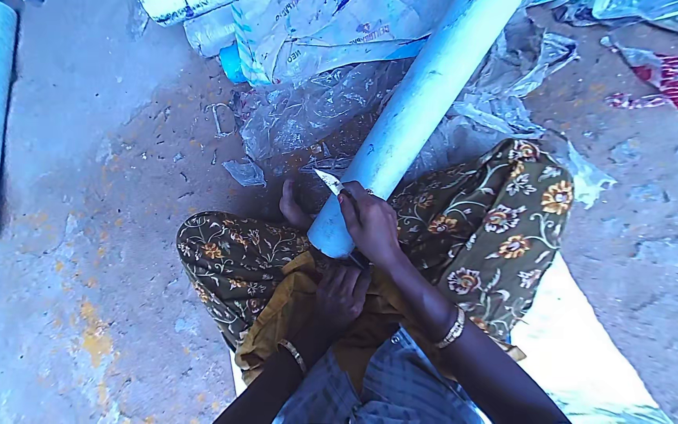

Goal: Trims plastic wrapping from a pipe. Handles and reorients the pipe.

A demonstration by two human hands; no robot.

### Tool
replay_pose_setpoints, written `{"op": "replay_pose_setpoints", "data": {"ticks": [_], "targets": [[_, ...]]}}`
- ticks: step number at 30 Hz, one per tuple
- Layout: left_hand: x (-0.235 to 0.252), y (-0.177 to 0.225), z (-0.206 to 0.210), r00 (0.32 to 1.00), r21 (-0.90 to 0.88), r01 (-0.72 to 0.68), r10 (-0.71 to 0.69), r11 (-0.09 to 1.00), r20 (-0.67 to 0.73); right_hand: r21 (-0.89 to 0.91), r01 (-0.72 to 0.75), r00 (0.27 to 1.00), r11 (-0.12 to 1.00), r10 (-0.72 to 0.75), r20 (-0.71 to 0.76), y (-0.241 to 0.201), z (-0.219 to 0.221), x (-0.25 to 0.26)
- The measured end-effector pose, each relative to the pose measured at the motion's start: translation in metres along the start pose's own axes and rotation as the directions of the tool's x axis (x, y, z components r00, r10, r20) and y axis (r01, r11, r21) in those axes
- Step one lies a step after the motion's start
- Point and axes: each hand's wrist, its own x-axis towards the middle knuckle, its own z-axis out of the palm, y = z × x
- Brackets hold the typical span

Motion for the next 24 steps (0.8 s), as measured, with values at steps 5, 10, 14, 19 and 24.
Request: {"op": "replay_pose_setpoints", "data": {"ticks": [5,10,14,19,24], "targets": [[0.007,-0.002,-0.011,0.967,0.056,0.253,-0.252,0.966,-0.018,0.255,-0.019,0.998,0.967,0.034,-0.056,0.011,-0.001,0.000],[0.021,-0.016,0.016,0.875,0.070,0.479,-0.482,0.875,0.049,0.831,-0.069,0.912,0.551,0.372,-0.171,0.025,-0.017,0.009],[0.029,-0.036,0.012,0.828,-0.137,0.560,-0.549,0.817,0.113,0.927,-0.067,0.848,0.369,0.511,-0.141,0.034,-0.027,0.013],[0.033,-0.066,-0.006,0.670,-0.572,0.724,-0.589,0.384,0.452,0.793,-0.008,0.926,0.609,0.303,-0.224,0.018,-0.032,0.011],[0.036,-0.067,-0.009,0.514,-0.605,0.794,-0.464,-0.059,0.721,0.693,0.009,0.991,0.720,0.084,-0.100,0.006,-0.026,0.014]]}}
